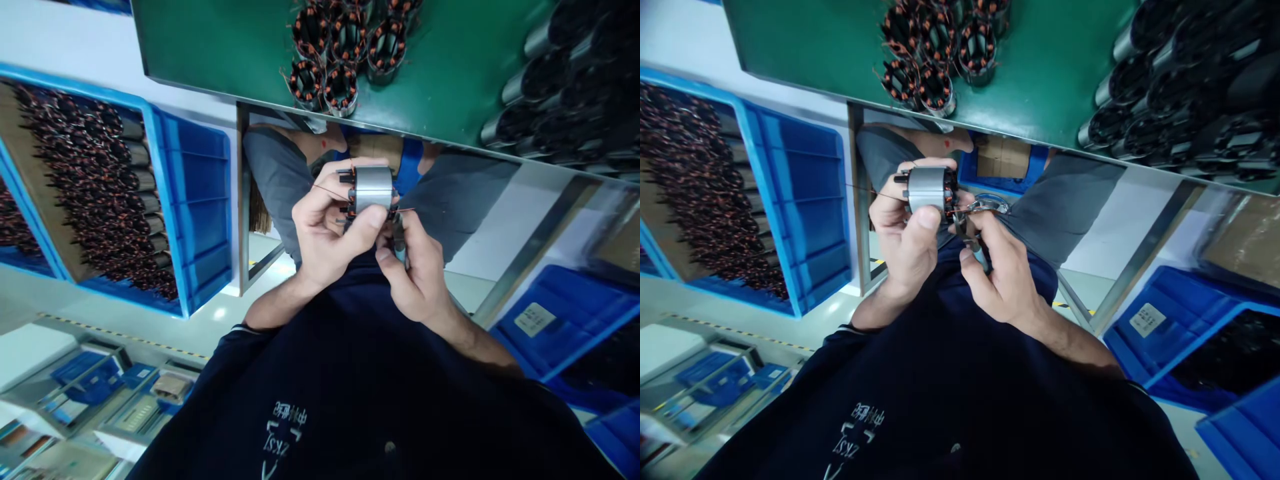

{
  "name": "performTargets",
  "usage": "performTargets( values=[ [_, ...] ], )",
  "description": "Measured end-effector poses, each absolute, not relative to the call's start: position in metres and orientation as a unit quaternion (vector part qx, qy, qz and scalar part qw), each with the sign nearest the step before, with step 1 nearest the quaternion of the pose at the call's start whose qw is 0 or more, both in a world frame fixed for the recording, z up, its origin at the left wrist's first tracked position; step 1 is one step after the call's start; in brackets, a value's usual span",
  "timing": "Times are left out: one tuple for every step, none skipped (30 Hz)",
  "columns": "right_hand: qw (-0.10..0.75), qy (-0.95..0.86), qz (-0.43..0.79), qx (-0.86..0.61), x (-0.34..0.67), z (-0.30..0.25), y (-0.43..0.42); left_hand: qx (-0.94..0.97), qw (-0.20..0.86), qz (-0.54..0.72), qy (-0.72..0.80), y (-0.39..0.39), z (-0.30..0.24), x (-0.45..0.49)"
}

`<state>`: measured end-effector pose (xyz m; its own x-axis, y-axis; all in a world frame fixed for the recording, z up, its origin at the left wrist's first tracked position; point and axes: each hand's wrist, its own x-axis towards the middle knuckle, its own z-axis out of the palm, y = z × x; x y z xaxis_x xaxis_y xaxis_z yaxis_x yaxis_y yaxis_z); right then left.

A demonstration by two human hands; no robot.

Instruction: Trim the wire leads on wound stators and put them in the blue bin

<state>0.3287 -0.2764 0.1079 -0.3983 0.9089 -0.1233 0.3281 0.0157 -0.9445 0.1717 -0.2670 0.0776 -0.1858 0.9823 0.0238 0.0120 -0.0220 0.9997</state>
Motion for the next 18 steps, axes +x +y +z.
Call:
performTargets(
  values=[
    [0.282,-0.657,0.517,-0.470,0.328,0.107,-0.276,0.472,0.445,0.534,0.543,-0.267,0.078,0.171],
    [0.286,-0.660,0.514,-0.467,0.328,0.106,-0.276,0.486,0.450,0.520,0.539,-0.268,0.078,0.171],
    [0.290,-0.663,0.512,-0.463,0.328,0.106,-0.276,0.498,0.458,0.508,0.534,-0.268,0.078,0.171],
    [0.292,-0.664,0.512,-0.461,0.329,0.105,-0.277,0.506,0.466,0.498,0.528,-0.268,0.078,0.171],
    [0.294,-0.663,0.513,-0.460,0.329,0.104,-0.277,0.510,0.472,0.492,0.524,-0.269,0.078,0.171],
    [0.294,-0.659,0.516,-0.462,0.330,0.104,-0.278,0.511,0.475,0.490,0.523,-0.269,0.079,0.171],
    [0.293,-0.654,0.519,-0.465,0.330,0.103,-0.278,0.508,0.476,0.490,0.525,-0.270,0.079,0.171],
    [0.292,-0.649,0.523,-0.469,0.331,0.103,-0.279,0.503,0.474,0.493,0.528,-0.270,0.079,0.171],
    [0.294,-0.645,0.525,-0.471,0.331,0.102,-0.279,0.498,0.474,0.496,0.531,-0.270,0.080,0.171],
    [0.296,-0.642,0.527,-0.471,0.331,0.102,-0.279,0.490,0.474,0.499,0.535,-0.270,0.080,0.171],
    [0.298,-0.640,0.529,-0.470,0.331,0.102,-0.278,0.481,0.472,0.505,0.540,-0.270,0.080,0.171],
    [0.297,-0.639,0.532,-0.469,0.331,0.101,-0.277,0.470,0.467,0.516,0.543,-0.269,0.080,0.171],
    [0.294,-0.637,0.536,-0.469,0.331,0.100,-0.276,0.458,0.461,0.530,0.545,-0.268,0.080,0.171],
    [0.286,-0.634,0.543,-0.470,0.331,0.099,-0.275,0.446,0.452,0.548,0.544,-0.267,0.078,0.171],
    [0.275,-0.630,0.551,-0.472,0.331,0.097,-0.273,0.435,0.443,0.567,0.542,-0.266,0.076,0.170],
    [0.263,-0.625,0.562,-0.475,0.331,0.094,-0.272,0.422,0.440,0.581,0.540,-0.266,0.074,0.169],
    [0.252,-0.617,0.573,-0.477,0.332,0.090,-0.271,0.407,0.446,0.587,0.540,-0.266,0.071,0.167],
    [0.243,-0.606,0.585,-0.481,0.333,0.085,-0.270,0.387,0.464,0.585,0.541,-0.268,0.067,0.163]
  ],
)
